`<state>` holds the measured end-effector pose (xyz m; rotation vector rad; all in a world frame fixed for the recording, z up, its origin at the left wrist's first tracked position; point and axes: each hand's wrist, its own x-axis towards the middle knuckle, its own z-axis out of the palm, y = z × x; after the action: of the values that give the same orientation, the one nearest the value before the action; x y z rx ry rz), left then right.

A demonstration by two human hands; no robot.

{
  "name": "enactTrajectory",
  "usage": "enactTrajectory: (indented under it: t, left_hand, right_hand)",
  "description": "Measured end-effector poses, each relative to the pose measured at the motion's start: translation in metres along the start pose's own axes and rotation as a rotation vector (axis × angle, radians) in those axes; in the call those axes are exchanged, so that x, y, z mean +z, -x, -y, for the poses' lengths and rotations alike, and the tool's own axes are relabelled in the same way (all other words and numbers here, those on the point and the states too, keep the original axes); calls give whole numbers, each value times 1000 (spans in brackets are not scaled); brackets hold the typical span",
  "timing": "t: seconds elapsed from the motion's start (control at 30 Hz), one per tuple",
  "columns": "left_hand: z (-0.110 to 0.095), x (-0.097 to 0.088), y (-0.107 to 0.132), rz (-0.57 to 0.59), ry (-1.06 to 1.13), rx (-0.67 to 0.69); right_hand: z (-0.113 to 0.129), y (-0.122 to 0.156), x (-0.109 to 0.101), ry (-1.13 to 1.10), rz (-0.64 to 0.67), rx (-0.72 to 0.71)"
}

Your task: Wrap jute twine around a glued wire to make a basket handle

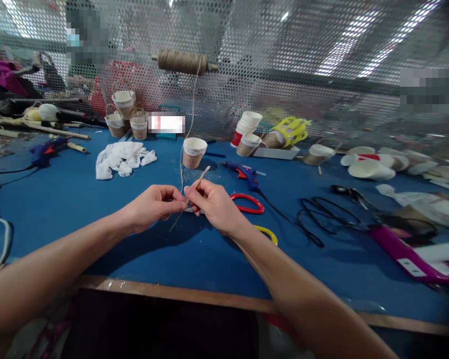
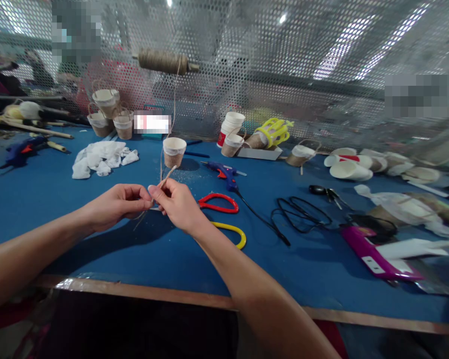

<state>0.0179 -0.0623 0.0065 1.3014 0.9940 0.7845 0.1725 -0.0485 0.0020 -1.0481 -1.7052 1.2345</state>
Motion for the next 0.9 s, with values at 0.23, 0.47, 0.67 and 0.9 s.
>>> enactTrajectory:
  t: [0.23, 0.47, 0.67, 0.9]
  left_hand:
    - [-1, 1, -1, -17, 5, -1]
    - [-2, 0, -1, -62, -198, 57]
    - [1, 1, -1, -76, -258, 95]
    - [-1, 3, 0, -92, -181, 68]
  right_hand:
    - [-1, 0, 1, -19, -23, -19]
    - [0, 1, 1, 170, -78, -47]
    - [2, 1, 2, 256, -108, -47]
    - [2, 0, 3, 293, -151, -66]
